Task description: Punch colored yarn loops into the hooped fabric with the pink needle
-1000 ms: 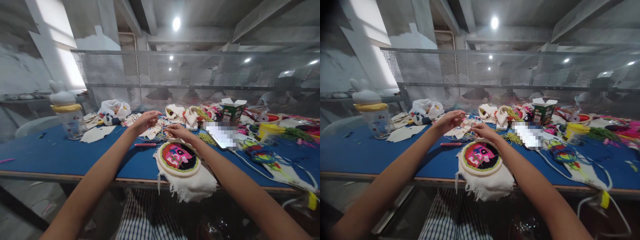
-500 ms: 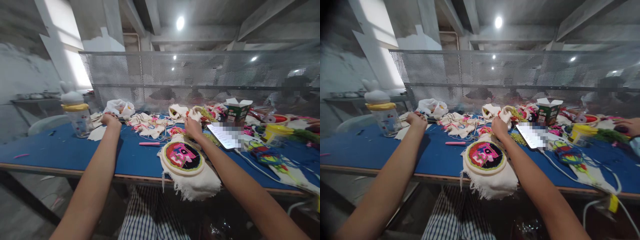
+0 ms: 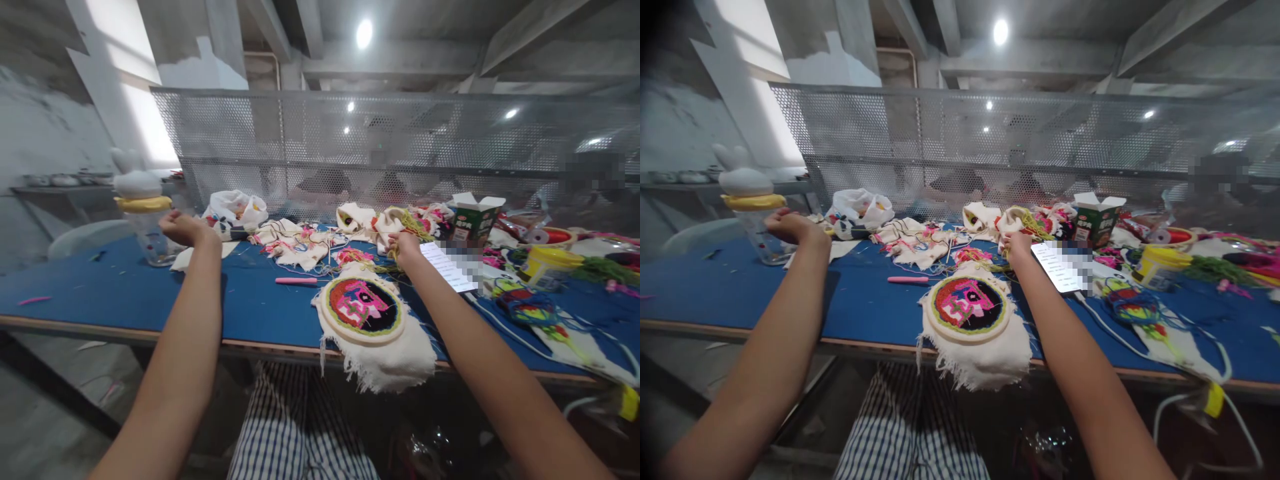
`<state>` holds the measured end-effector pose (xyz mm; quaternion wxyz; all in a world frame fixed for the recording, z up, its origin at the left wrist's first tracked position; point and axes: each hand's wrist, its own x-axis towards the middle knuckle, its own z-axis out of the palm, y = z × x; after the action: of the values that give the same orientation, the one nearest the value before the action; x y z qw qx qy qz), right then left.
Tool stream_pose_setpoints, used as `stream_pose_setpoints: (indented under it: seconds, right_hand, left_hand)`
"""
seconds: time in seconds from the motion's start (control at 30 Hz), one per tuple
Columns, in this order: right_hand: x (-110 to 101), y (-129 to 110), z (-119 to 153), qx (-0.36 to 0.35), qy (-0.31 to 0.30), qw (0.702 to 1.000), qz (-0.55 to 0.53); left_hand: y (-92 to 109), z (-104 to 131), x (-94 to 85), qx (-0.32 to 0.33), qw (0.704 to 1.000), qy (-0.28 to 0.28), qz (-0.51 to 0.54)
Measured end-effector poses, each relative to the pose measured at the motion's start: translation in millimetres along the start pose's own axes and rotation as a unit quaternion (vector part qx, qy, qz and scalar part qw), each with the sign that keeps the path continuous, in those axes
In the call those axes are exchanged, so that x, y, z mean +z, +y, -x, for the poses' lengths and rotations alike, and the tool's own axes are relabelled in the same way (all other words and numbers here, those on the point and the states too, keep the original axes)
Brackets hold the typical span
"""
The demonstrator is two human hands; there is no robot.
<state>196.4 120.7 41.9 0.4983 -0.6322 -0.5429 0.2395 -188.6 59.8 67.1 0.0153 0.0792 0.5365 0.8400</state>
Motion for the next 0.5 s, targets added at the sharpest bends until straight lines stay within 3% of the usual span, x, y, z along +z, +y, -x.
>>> stream_pose_setpoints:
  seconds: [0.03, 0.1, 0.17, 0.23, 0.3, 0.4, 0.5]
  right_hand:
    - [-2, 0, -1, 0.006, -0.001, 1.0, -0.012]
    - [-5, -1, -1, 0.003, -0.005, 1.0, -0.022]
    - [-2, -3, 4, -0.017, -0.017, 1.0, -0.02]
    - [7, -7, 13, -0.058, -0.032, 0.998, -0.005]
    - [18, -12, 26, -0.119, -0.041, 0.992, 0.021]
    - [30, -20, 47, -0.227, -0.036, 0.97, 0.083]
    - [33, -23, 60, -0.29, -0.027, 0.944, 0.154]
  left_hand:
    - [2, 1, -1.2, 0.004, 1.0, 0.014, -0.013]
    - [3, 8, 0.8, 0.025, 0.999, -0.016, -0.031]
    - [1, 25, 8.2, 0.061, 0.991, -0.109, -0.042]
    - [-3, 53, 17.8, 0.104, 0.963, -0.244, -0.047]
    - [-10, 91, 24.5, 0.123, 0.907, -0.399, -0.049]
    - [-20, 154, 22.6, 0.109, 0.778, -0.617, -0.044]
    - [-30, 200, 11.4, 0.059, 0.645, -0.761, -0.037]
